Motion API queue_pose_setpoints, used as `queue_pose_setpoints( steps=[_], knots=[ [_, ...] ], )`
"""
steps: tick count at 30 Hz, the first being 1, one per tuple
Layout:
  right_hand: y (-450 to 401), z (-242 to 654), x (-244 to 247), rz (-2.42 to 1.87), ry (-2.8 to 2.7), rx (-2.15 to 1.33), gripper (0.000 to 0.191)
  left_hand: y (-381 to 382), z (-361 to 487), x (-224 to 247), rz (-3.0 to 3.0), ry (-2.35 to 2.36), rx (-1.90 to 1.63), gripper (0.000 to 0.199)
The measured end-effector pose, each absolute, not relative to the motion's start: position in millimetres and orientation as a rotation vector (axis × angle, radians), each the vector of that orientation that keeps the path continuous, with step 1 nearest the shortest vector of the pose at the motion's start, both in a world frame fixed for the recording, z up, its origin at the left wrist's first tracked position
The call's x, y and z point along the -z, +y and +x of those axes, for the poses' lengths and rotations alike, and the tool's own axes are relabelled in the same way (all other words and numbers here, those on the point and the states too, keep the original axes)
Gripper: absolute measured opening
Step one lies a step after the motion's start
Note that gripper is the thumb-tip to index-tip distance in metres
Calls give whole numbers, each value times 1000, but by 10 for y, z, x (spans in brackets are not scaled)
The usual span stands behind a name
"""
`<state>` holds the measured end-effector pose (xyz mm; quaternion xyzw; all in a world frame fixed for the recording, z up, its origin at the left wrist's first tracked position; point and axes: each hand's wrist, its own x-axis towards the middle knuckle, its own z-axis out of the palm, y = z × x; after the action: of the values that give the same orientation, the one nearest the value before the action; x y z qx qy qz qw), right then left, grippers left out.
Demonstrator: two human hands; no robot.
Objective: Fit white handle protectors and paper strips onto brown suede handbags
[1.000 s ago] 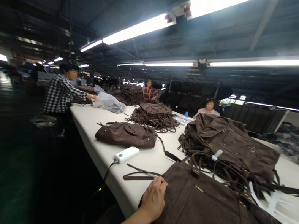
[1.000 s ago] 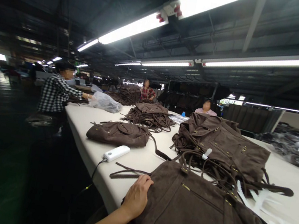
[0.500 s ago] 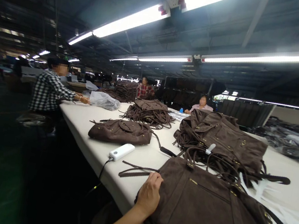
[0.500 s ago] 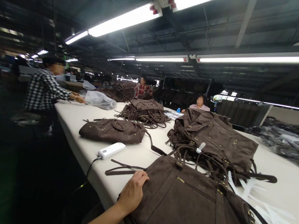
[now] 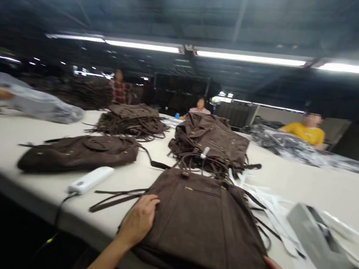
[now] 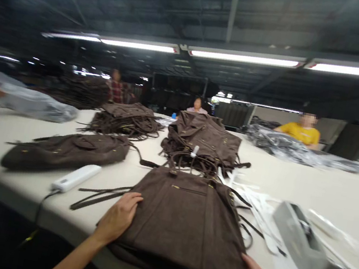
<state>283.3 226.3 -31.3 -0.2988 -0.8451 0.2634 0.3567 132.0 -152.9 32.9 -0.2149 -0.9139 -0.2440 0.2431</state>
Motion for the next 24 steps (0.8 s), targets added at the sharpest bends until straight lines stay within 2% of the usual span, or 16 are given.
queue_pose_setpoints(
  steps=[3,9,13,18,24],
  knots=[
    [2182,2853,199,-622,-2048,-806,39,-1572,1190,-253,-725,-2508,687,34],
    [1968,2808,-91,-547,-1948,-857,35,-1625,1050,-210,-898,-2497,474,49],
    [1967,2825,-131,-572,-1961,-861,35,-1584,1112,-311,-985,-2489,594,58],
    [1988,2822,-101,-587,-1984,-872,34,-1358,1417,-492,-1083,-2479,757,56],
    [1980,2834,-117,-569,-1977,-889,34,-872,1769,-538,-1455,-2437,425,67]
  ],
)
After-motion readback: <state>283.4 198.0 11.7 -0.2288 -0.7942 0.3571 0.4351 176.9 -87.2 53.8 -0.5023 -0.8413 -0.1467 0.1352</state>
